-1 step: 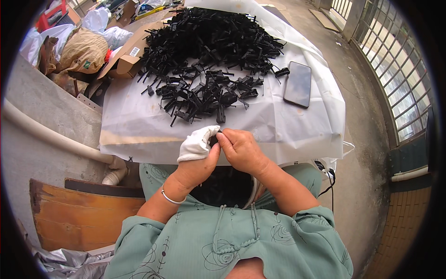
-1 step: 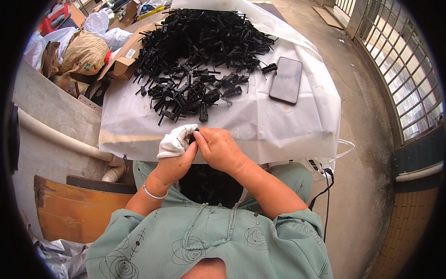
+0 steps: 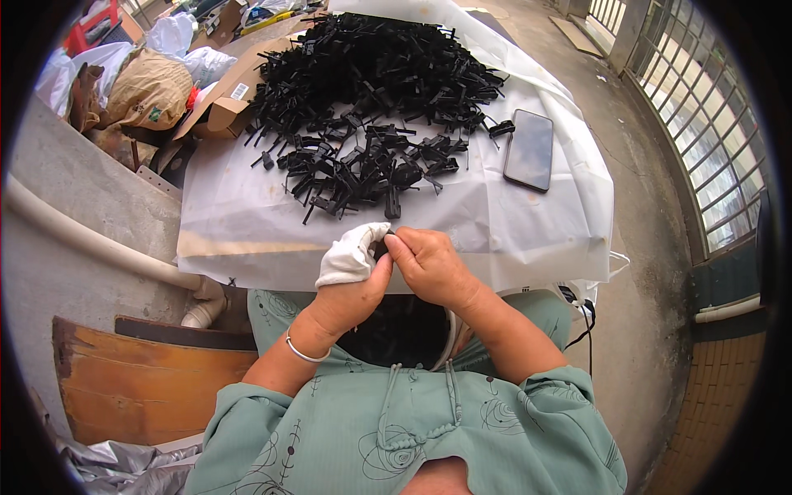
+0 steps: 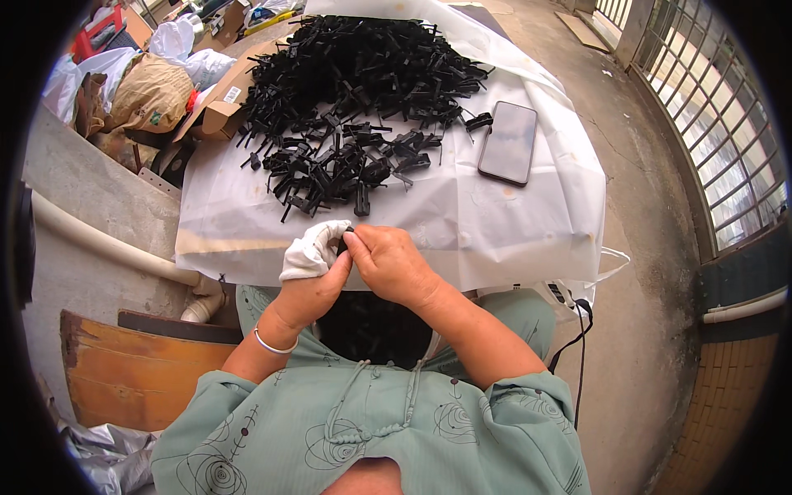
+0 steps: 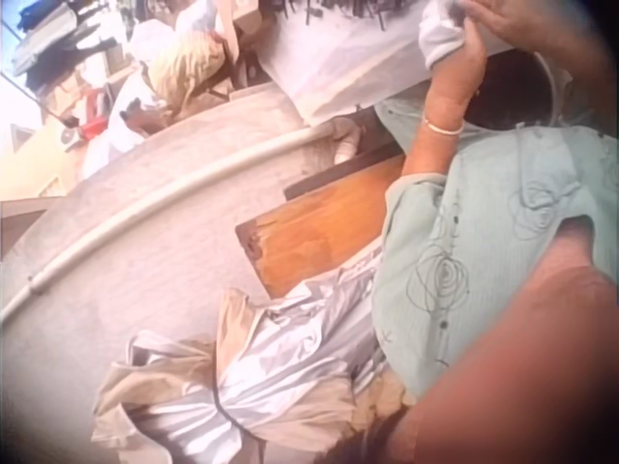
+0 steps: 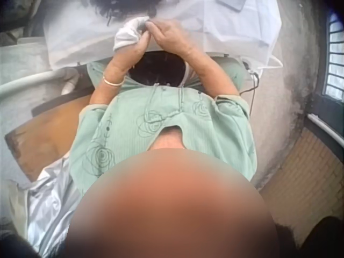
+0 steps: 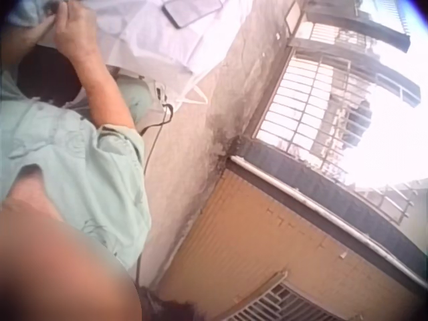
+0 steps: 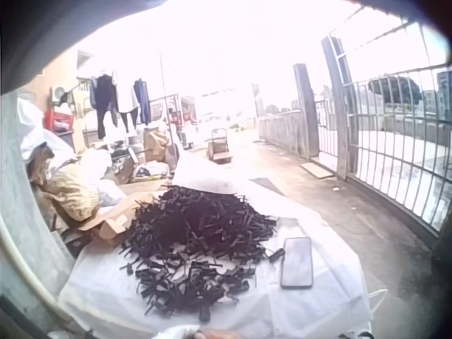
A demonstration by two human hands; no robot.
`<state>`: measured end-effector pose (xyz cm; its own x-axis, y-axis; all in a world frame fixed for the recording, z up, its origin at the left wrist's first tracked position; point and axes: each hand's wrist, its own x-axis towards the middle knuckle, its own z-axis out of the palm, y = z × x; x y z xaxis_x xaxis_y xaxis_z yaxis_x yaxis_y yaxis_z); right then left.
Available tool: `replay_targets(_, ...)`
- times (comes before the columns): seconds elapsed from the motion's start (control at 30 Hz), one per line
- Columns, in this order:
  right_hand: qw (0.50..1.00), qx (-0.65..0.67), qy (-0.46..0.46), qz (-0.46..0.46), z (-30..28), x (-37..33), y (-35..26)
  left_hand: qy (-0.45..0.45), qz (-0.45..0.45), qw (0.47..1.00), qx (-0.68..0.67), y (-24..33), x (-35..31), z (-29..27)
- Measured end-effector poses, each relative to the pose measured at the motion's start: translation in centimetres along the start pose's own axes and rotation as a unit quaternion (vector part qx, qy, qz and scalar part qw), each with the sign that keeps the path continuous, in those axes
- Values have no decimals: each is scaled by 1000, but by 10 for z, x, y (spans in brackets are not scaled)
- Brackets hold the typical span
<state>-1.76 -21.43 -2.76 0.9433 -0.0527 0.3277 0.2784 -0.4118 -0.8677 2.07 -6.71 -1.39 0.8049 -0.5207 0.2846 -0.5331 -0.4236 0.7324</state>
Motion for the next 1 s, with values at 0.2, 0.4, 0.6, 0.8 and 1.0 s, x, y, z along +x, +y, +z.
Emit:
replay_targets(0.2,996,-7,-84,43,-21,2,-6,0,-64,954,-294,-14,1,-2)
replay_targets(0.4,987,-37,3,-154,-17,1,20,-24,-139,930,-338,-3,4,-8)
replay_targets(0.6,983,41,-5,-179,-16,4,8,-171,-176,905,-348,2,1,-15)
replay_targets(0.8,996,72,-11,-51,-15,-1,5,-185,-195,842,-468,5,1,-14)
replay_targets(1.0,990,90,-111,-3,-17,-2,-1,-100,-65,960,-255,-2,1,-6)
